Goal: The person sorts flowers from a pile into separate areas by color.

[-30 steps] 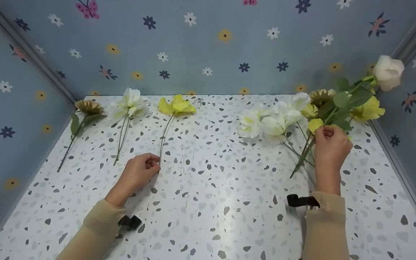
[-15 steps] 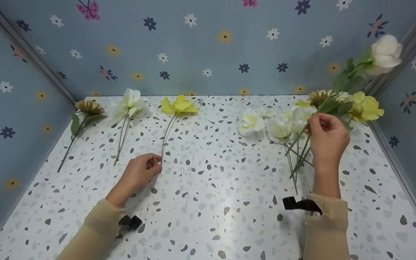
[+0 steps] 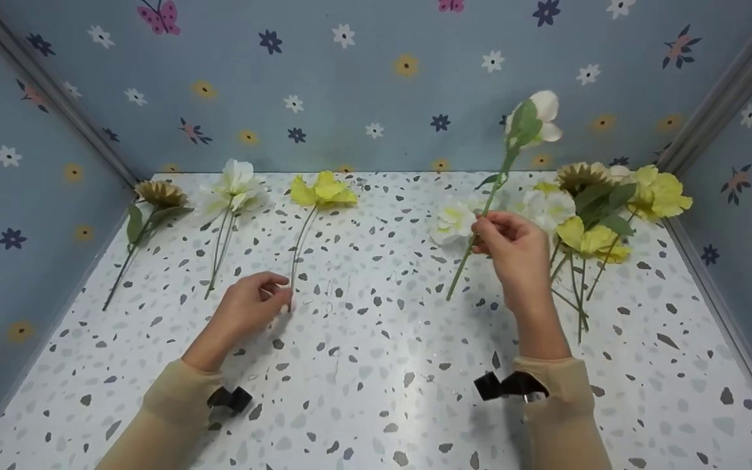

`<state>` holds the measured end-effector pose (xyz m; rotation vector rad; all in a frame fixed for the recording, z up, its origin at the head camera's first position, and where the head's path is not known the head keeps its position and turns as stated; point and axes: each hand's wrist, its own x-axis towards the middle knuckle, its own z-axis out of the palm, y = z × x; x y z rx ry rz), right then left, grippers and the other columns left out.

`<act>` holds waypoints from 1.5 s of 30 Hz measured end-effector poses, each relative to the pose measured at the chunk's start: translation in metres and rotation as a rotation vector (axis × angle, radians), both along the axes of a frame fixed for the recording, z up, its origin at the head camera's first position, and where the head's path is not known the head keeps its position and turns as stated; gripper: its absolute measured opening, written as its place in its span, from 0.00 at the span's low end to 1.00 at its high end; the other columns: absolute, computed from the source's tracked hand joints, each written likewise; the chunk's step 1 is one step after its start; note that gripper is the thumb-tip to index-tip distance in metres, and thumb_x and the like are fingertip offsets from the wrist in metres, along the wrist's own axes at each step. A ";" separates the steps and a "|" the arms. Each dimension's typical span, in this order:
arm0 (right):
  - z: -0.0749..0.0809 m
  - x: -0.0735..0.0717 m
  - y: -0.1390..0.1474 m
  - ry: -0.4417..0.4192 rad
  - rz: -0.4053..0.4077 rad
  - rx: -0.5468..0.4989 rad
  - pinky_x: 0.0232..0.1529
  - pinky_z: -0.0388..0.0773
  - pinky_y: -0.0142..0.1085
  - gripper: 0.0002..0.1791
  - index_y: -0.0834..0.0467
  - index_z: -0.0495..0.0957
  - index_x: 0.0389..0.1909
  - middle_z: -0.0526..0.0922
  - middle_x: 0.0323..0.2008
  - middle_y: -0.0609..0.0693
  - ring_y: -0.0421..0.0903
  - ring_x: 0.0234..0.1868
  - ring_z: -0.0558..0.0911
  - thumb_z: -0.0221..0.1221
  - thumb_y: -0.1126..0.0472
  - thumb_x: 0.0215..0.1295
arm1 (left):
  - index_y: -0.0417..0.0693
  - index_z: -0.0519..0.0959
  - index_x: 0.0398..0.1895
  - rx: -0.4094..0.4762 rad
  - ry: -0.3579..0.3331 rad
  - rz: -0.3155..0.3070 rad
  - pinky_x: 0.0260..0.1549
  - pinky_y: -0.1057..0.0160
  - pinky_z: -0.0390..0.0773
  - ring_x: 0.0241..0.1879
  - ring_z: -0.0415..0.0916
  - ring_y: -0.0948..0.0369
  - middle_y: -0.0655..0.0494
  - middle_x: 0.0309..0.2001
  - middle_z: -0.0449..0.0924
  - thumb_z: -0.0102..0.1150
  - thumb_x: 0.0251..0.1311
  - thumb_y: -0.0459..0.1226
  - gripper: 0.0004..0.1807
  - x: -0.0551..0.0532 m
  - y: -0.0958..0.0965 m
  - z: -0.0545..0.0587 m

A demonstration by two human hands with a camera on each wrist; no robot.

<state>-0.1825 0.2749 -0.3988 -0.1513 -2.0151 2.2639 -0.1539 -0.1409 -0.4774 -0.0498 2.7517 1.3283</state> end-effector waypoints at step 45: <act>-0.045 0.028 -0.105 0.021 0.390 0.136 0.47 0.90 0.40 0.10 0.74 0.83 0.53 0.90 0.42 0.55 0.44 0.37 0.89 0.64 0.72 0.77 | 0.34 0.85 0.57 0.500 -0.143 -0.369 0.51 0.42 0.87 0.42 0.89 0.55 0.49 0.44 0.90 0.62 0.79 0.36 0.14 0.065 0.081 0.028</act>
